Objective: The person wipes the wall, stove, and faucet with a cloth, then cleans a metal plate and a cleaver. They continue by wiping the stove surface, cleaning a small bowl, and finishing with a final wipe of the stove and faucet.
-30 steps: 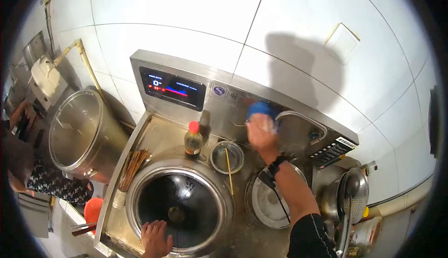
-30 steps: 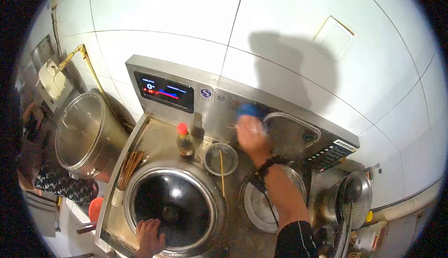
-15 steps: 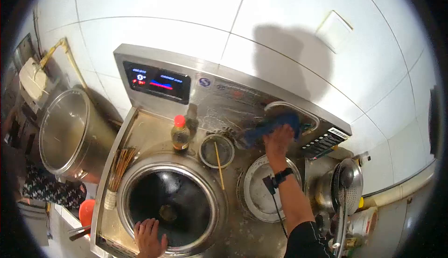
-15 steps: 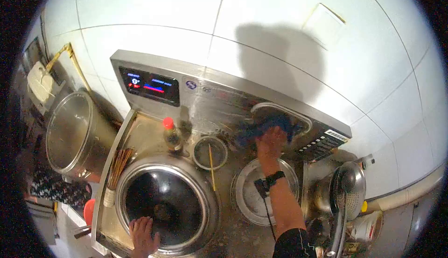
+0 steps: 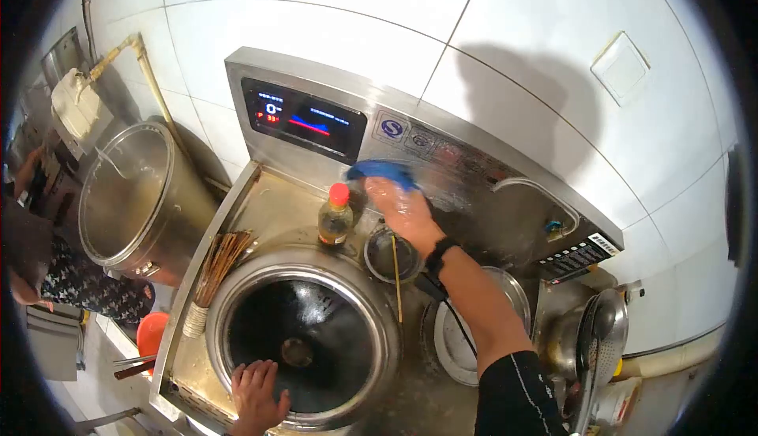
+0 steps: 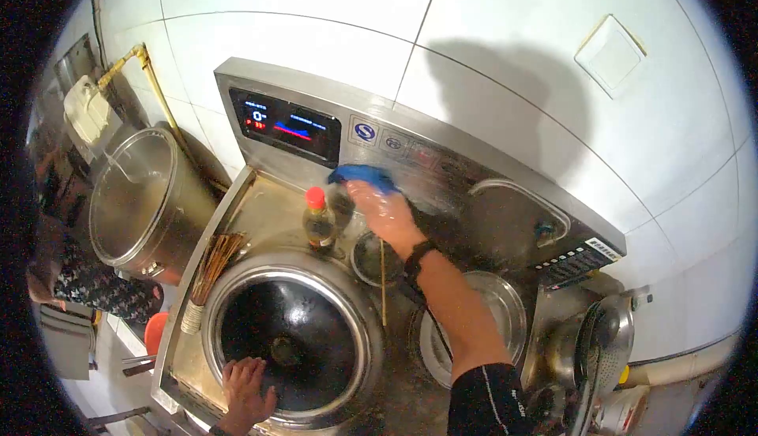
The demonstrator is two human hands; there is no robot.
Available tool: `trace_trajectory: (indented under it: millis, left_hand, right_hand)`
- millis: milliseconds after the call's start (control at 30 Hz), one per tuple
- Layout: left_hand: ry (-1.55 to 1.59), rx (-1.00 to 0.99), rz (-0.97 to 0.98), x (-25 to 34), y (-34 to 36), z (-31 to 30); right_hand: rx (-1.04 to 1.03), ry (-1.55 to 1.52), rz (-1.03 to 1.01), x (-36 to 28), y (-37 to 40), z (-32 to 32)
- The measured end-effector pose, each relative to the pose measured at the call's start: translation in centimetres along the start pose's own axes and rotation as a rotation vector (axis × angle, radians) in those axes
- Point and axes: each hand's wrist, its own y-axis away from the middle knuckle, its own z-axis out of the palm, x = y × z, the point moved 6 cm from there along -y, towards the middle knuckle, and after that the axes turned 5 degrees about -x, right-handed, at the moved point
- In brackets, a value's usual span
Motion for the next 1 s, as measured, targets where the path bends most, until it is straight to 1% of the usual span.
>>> trace_trajectory:
  millis: [67, 100, 133, 167, 233, 333, 367, 433, 500, 533, 600, 633, 667, 733, 800, 867, 900, 967, 1000]
  left_hand:
    - [-0.020, -0.015, -0.008, 0.0, 0.1, 0.2]
    - [-0.033, -0.025, -0.017, 0.0, 0.1, 0.2]
    - [-0.030, -0.020, -0.019, 0.0, 0.0, 0.1]
    - [-0.034, -0.032, -0.029, 0.0, 0.0, 0.0]
    - [-0.029, -0.045, -0.047, 0.0, 0.0, 0.0]
    - [-0.028, -0.065, -0.044, -0.1, 0.0, -0.2]
    - [-0.031, -0.044, -0.039, 0.0, 0.0, -0.3]
    - [-0.026, -0.013, -0.042, 0.0, 0.2, -0.2]
    - [0.006, 0.013, -0.020, 0.2, 0.3, -0.4]
    - [0.035, 0.040, -0.007, 0.2, 0.3, -0.8]
    - [0.005, 0.031, 0.018, 0.4, 0.3, -1.0]
    - [-0.025, 0.033, 0.033, 0.6, 0.3, -0.9]
    - [-0.024, 0.024, 0.048, 0.7, 0.5, -0.8]
    - [-0.021, 0.052, 0.037, 0.6, 0.4, -0.7]
    - [-0.024, 0.052, 0.050, 0.9, 0.4, -0.8]
    - [-0.029, 0.055, 0.056, 1.0, 0.5, -0.9]
    - [-0.029, 0.046, 0.047, 1.0, 0.4, -0.8]
    - [-0.036, 0.036, 0.048, 0.9, 0.5, -0.6]
    - [-0.034, 0.032, 0.032, 0.8, 0.5, -0.4]
  right_hand:
    - [-0.267, 0.056, -0.212, -1.9, -1.3, 1.1]
    - [-0.366, 0.028, -0.225, -1.6, -0.9, 1.9]
    - [-0.366, 0.032, -0.230, -0.8, -0.1, 2.1]
    - [-0.404, 0.064, -0.312, -0.1, 1.4, 2.2]
    - [-0.449, 0.119, -0.369, 1.6, 5.0, 1.0]
    - [-0.444, 0.027, -0.253, 6.4, 13.6, -1.9]
    - [-0.562, 0.133, -0.209, 7.3, 16.0, -2.8]
    - [-0.691, 0.244, -0.149, 8.2, 19.5, -5.4]
    - [-0.850, 0.308, -0.038, 8.7, 21.9, -7.1]
    - [-0.853, 0.306, -0.024, 7.9, 22.3, -8.0]
    - [-0.614, 0.426, 0.108, 6.4, 22.5, -10.6]
    - [-0.621, 0.426, 0.123, 5.4, 23.5, -11.0]
    - [-0.483, 0.338, 0.311, 4.9, 24.7, -12.2]
    - [-0.334, 0.260, 0.512, 3.2, 26.9, -13.2]
    - [-0.294, 0.000, 0.930, 2.5, 30.2, -12.0]
    - [-0.363, -0.005, 0.908, 2.0, 34.2, -8.4]
    - [-0.354, -0.005, 0.915, 1.7, 34.6, -8.3]
    - [-0.844, -0.256, 0.904, 0.1, 36.5, -5.0]
    - [-0.834, -0.257, 0.912, -0.1, 37.0, -5.1]
